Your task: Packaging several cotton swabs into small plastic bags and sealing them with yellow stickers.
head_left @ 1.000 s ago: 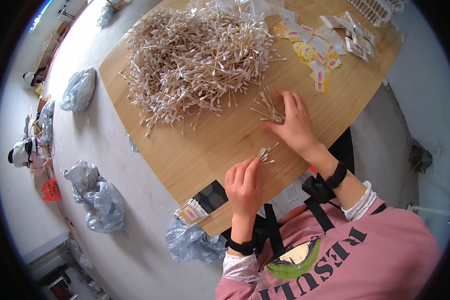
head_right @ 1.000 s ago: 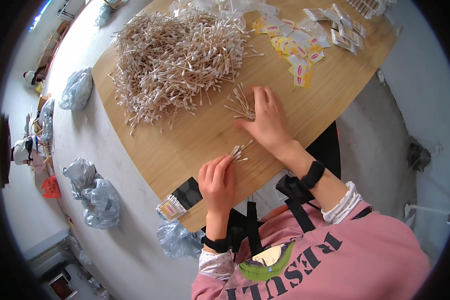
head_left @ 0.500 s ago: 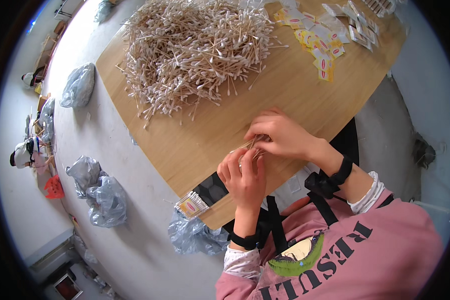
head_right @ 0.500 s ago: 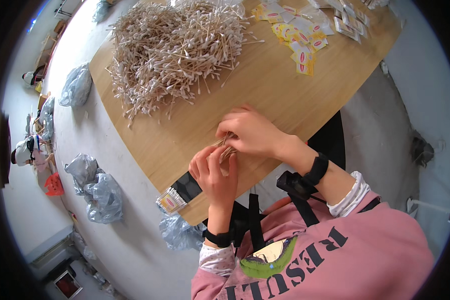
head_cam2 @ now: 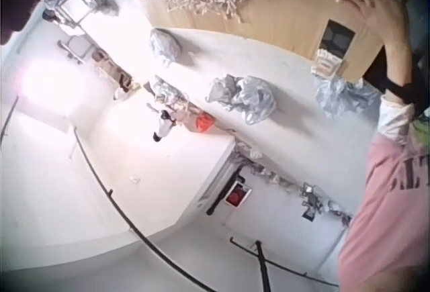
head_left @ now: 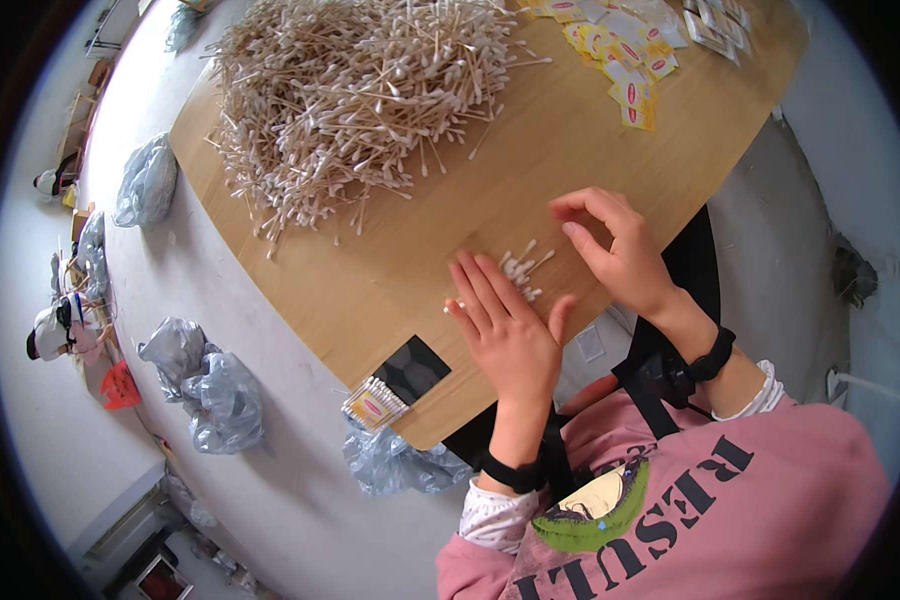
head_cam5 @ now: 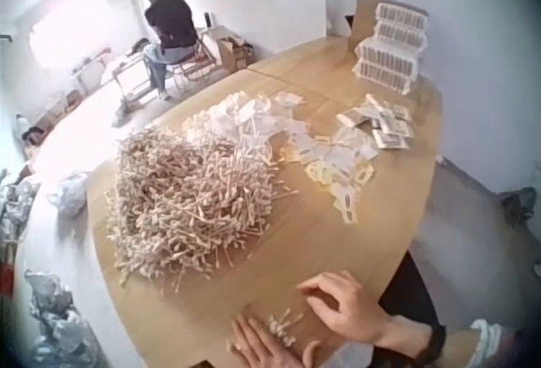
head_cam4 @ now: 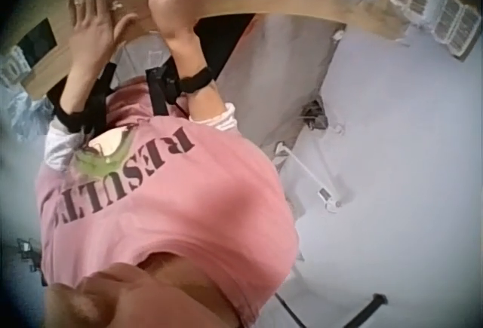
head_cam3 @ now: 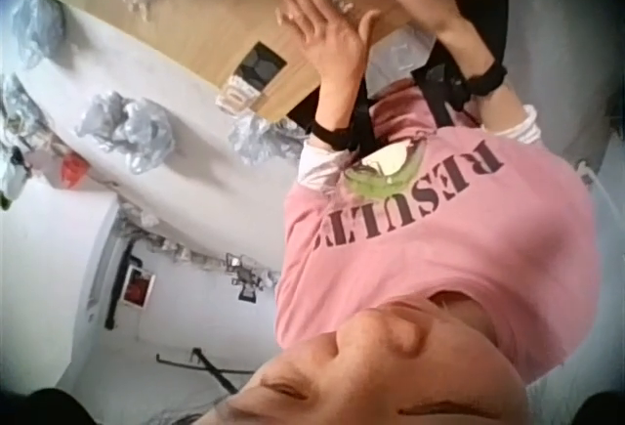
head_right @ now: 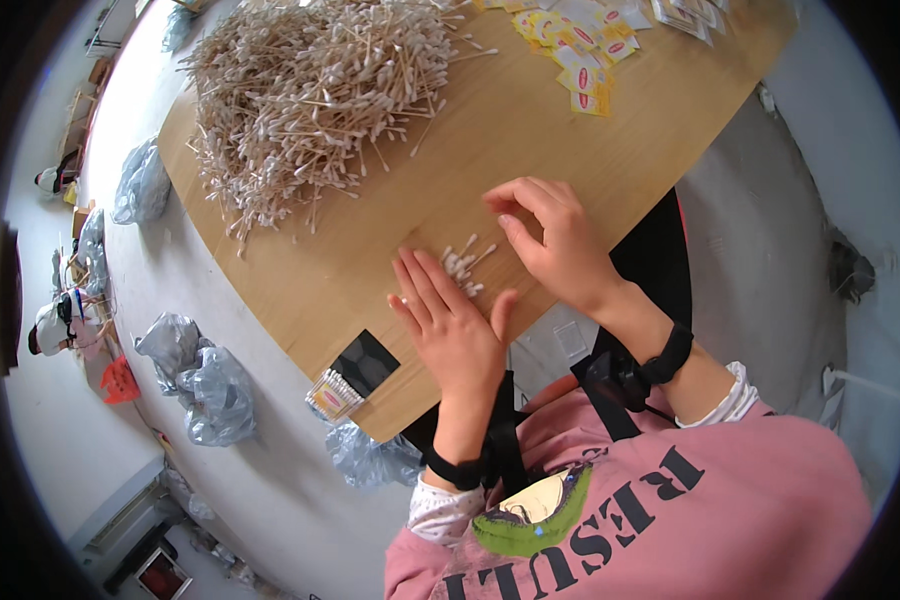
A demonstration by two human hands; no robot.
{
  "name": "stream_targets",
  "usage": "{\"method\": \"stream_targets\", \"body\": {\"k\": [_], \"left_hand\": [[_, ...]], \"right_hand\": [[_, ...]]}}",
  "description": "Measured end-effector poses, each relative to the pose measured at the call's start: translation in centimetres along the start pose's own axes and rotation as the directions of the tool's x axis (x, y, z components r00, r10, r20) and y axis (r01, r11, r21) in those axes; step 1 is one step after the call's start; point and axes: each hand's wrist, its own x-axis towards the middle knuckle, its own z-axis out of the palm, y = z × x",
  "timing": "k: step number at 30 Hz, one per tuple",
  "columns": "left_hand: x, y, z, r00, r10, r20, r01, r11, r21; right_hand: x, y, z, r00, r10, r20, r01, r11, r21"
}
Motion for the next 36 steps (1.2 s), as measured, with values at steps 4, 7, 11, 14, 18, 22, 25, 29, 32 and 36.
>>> {"method": "stream_targets", "body": {"k": [4,7,11,14,18,22,25,29,32,36], "left_hand": [[-3.8,1.4,0.4,0.997,0.033,0.063,-0.035,0.999,0.033],[-2.0,0.6,0.2,0.998,0.023,0.054,-0.025,0.999,0.044],[3.0,-1.1,-0.1,0.998,0.049,-0.044,-0.047,0.998,0.044],[5.5,-2.8,-0.5,0.994,0.076,-0.079,-0.071,0.995,0.07],[6.2,-2.9,-0.6,0.994,0.075,-0.075,-0.069,0.995,0.076],[4.7,-1.8,-1.1,0.995,0.047,-0.088,-0.039,0.996,0.083],[4.2,-1.5,-0.6,0.993,0.048,-0.111,-0.038,0.995,0.092],[7.3,-3.5,-0.5,0.993,0.063,-0.099,-0.055,0.995,0.081],[7.5,-3.9,-0.6,0.993,0.092,-0.076,-0.084,0.992,0.094],[3.1,-2.6,-0.6,0.991,0.133,-0.01,-0.132,0.988,0.076]], "right_hand": [[0.0,0.9,0.6,0.996,-0.036,-0.086,0.035,0.999,-0.009],[0.1,1.6,1.4,0.986,-0.092,-0.138,0.09,0.996,-0.015],[0.3,2.0,1.8,0.958,-0.21,-0.196,0.196,0.977,-0.09],[0.4,1.7,2.1,0.946,-0.262,-0.189,0.238,0.961,-0.144],[0.3,2.1,2.0,0.944,-0.269,-0.19,0.242,0.958,-0.152],[0.3,2.1,1.9,0.952,-0.24,-0.19,0.223,0.969,-0.11],[0.3,2.1,1.9,0.959,-0.219,-0.18,0.208,0.975,-0.083],[0.5,1.8,2.2,0.947,-0.245,-0.208,0.229,0.968,-0.1],[0.4,1.9,2.2,0.948,-0.243,-0.203,0.225,0.968,-0.11],[0.2,1.9,2.3,0.947,-0.245,-0.209,0.227,0.968,-0.106]]}}
